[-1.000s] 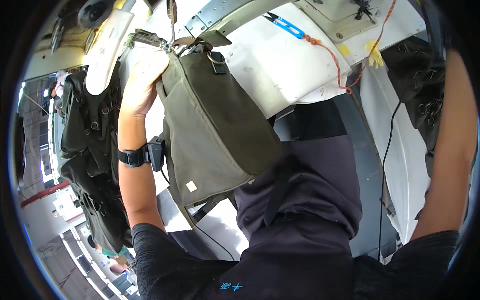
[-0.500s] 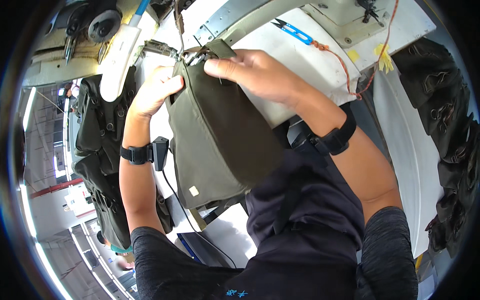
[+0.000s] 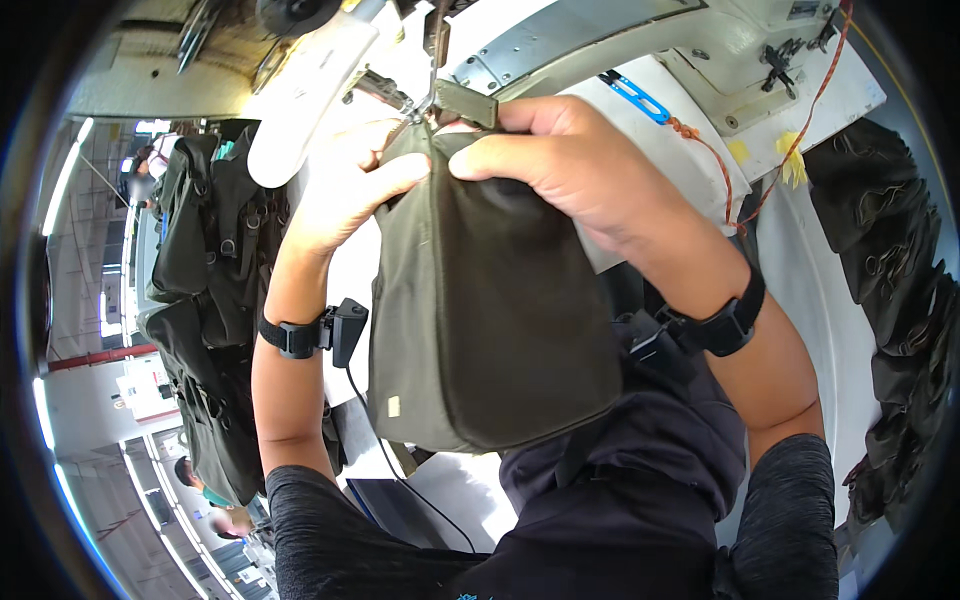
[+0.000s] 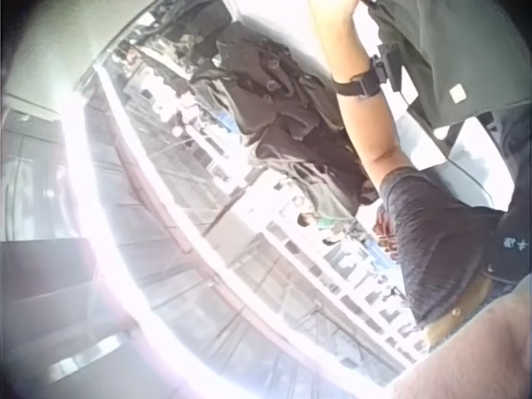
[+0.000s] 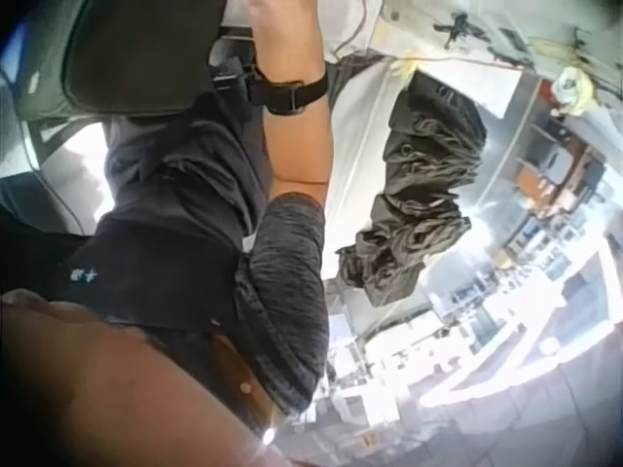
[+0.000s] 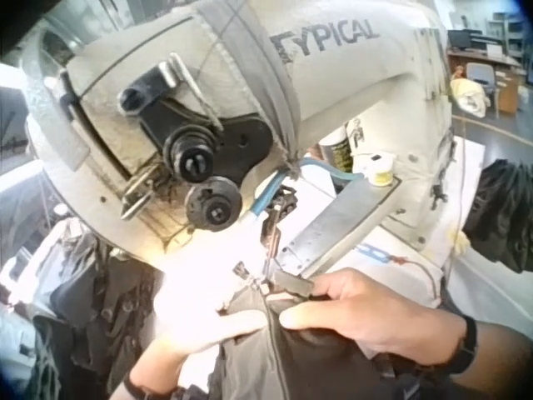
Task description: Using an industrial sewing machine to stitch the seams and zipper area of a green canvas bag.
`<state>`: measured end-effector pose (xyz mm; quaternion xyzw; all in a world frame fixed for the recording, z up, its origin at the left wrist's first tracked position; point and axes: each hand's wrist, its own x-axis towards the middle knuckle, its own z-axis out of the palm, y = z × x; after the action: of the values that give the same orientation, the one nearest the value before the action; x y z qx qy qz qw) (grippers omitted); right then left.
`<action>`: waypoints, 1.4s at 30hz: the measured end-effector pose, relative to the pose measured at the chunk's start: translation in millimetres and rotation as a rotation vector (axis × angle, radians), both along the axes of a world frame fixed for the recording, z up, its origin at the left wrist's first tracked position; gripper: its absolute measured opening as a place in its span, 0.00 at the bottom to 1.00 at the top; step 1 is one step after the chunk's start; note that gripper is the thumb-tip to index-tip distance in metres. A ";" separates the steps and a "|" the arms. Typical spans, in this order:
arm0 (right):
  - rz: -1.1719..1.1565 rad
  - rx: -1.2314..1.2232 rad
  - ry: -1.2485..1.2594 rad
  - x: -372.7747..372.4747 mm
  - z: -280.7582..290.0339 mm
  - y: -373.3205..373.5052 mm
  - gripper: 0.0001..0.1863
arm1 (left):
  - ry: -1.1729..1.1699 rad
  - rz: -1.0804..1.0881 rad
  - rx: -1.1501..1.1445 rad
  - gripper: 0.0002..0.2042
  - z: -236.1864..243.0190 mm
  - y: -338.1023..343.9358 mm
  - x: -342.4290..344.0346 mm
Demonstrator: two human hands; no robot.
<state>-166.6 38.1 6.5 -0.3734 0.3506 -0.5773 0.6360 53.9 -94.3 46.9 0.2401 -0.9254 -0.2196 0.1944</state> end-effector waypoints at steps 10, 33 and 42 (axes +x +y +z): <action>-0.010 0.150 0.237 -15.5 21.3 -1.0 0.13 | -0.144 0.155 0.514 0.15 23.7 18.9 -21.4; -0.126 0.072 0.290 -13.7 23.2 -11.8 0.12 | -0.091 0.040 0.362 0.11 19.0 -1.4 -20.4; -0.693 -0.321 1.399 -7.3 41.2 -10.7 0.09 | -0.157 0.082 0.433 0.12 28.1 -3.0 -22.2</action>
<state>-173.9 27.4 47.7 -0.6057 0.6773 -0.4175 -0.0088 31.7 -97.4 75.0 0.3298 -0.8584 -0.3857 0.0745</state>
